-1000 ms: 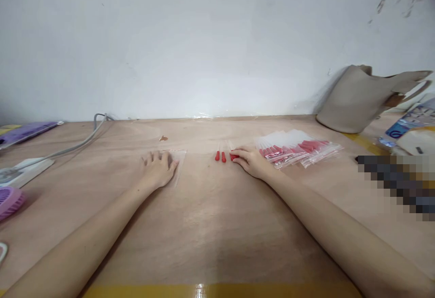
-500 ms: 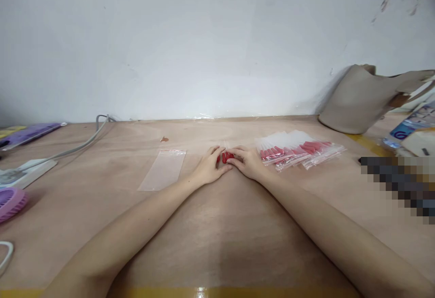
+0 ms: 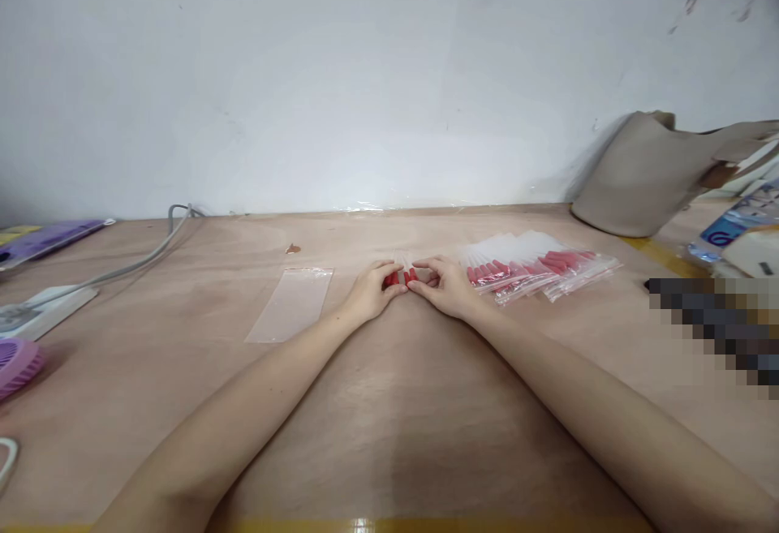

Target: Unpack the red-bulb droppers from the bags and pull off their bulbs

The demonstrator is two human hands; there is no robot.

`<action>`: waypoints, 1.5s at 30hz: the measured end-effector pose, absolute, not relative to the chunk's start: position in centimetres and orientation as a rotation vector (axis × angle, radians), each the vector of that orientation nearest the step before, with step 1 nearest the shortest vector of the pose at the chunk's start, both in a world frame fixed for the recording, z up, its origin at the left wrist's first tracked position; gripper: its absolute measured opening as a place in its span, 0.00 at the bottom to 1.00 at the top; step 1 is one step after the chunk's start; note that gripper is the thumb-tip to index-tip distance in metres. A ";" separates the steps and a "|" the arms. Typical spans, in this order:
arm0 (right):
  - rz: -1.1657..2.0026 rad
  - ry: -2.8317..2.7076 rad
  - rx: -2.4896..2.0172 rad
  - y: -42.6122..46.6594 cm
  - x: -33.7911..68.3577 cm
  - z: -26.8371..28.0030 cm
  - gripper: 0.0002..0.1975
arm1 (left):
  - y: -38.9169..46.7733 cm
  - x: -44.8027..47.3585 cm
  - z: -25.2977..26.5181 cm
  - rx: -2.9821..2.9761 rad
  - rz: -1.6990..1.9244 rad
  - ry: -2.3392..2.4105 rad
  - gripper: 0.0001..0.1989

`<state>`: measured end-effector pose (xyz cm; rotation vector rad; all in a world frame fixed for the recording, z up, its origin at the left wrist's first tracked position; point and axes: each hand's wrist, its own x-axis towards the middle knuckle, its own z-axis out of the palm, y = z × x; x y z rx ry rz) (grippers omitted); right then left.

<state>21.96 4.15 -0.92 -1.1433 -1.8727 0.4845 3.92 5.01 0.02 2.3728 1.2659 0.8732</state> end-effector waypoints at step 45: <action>-0.102 -2.551 -2.039 2.9 29.4 6.4 0.16 | 3.9 4.4 -0.3 2.412 0.956 1.331 0.18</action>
